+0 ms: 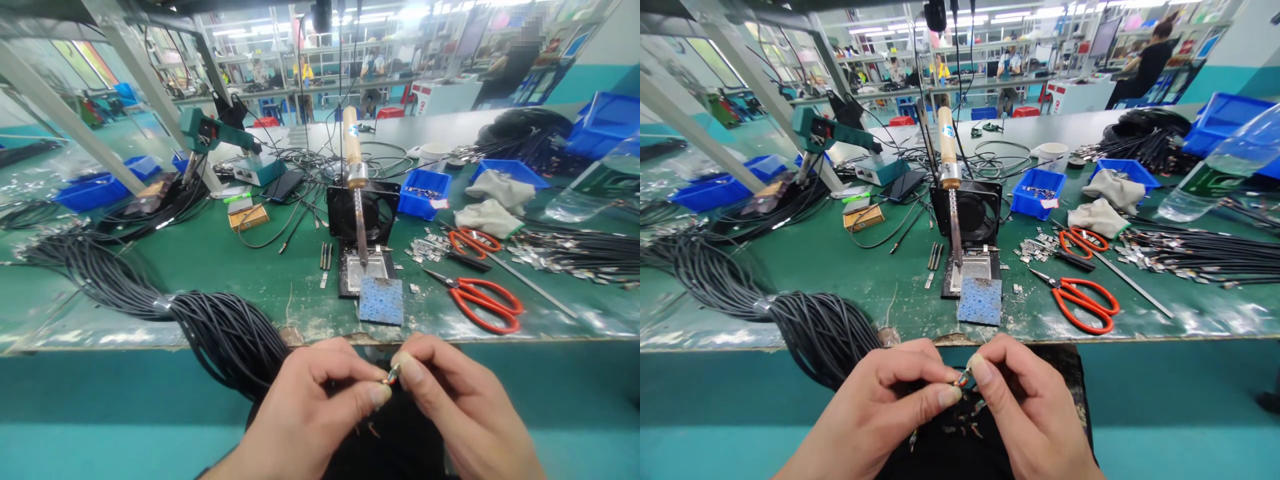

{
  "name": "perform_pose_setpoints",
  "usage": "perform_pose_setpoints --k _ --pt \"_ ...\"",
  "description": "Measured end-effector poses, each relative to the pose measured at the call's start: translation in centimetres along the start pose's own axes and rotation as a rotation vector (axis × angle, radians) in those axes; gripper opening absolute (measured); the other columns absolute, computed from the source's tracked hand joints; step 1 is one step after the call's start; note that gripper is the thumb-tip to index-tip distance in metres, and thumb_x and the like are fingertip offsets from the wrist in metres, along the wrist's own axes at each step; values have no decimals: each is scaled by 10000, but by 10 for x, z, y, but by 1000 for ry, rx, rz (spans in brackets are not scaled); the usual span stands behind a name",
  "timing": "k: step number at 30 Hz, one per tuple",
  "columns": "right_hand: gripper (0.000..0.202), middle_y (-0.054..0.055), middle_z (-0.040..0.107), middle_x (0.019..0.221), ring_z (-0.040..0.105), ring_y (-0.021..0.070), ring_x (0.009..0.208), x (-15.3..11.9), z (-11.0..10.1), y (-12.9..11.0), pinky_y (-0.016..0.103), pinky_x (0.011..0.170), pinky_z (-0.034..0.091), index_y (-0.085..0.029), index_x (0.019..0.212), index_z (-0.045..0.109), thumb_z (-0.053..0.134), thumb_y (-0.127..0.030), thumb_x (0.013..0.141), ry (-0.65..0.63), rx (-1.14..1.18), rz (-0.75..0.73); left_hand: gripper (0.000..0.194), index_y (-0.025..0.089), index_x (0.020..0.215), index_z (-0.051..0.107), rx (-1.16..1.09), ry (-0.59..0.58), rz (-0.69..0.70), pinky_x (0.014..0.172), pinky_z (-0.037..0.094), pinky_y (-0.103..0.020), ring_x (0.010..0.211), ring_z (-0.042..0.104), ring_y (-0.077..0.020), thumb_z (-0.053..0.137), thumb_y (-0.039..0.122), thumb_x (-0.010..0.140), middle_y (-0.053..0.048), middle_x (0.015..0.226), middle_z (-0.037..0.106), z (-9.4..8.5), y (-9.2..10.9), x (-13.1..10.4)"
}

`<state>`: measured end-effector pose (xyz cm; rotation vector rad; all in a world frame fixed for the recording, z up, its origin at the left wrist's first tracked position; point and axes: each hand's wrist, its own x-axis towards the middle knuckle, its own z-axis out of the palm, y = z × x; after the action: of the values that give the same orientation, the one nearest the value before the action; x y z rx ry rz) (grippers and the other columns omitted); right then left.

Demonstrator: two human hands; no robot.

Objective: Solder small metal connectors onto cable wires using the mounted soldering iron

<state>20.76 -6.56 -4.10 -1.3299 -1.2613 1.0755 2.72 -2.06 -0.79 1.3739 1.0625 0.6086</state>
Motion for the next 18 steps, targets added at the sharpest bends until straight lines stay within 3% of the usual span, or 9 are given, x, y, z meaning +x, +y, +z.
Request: perform_pose_setpoints --k 7,18 --pt "231 -27 594 715 539 128 635 4 -1 7 185 578 478 -251 842 665 571 -386 1003 -28 -24 -52 103 237 774 850 6 11 -12 688 410 -270 711 533 -158 780 272 840 7 714 612 2 2 1" --pt "272 -32 563 704 487 120 631 2 4 6 181 566 442 -246 831 664 577 -446 994 -19 37 43 141 210 751 844 17 17 -32 652 408 -259 683 530 -147 753 250 851 8 690 623 3 2 -1"
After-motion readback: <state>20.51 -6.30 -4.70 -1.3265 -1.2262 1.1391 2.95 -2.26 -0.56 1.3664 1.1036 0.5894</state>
